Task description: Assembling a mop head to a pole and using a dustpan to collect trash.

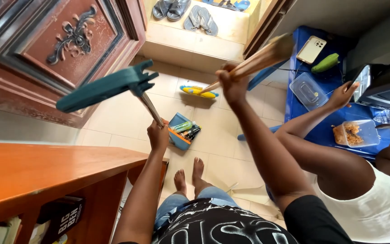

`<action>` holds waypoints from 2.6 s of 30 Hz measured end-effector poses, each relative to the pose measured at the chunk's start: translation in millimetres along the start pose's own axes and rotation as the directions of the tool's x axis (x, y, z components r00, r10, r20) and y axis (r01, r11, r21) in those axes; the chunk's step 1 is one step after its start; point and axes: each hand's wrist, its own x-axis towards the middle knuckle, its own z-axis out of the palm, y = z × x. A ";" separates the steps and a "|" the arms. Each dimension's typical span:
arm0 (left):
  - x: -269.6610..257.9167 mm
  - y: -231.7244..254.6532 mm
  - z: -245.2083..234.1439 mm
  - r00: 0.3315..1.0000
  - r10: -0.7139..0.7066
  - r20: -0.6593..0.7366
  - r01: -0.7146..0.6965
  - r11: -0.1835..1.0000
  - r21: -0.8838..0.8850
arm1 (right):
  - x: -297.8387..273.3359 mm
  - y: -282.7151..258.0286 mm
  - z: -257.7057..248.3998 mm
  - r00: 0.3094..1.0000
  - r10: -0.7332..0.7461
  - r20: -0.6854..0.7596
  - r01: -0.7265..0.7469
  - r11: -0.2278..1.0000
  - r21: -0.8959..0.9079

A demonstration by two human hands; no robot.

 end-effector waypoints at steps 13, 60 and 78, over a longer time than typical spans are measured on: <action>5.7 -10.3 -2.9 0.995 -0.066 0.072 0.061 0.995 0.075 | -56.0 -43.6 40.7 0.930 0.163 0.330 -0.118 0.981 -0.155; -38.4 -22.0 -3.7 0.996 -0.007 0.086 -0.004 0.992 0.129 | -22.8 -79.4 9.6 0.952 0.307 -0.005 -0.299 0.932 0.207; -47.7 -30.2 -14.1 0.998 0.029 0.059 -0.037 0.989 0.145 | -62.2 -71.5 38.6 0.939 0.271 0.213 -0.305 0.941 0.146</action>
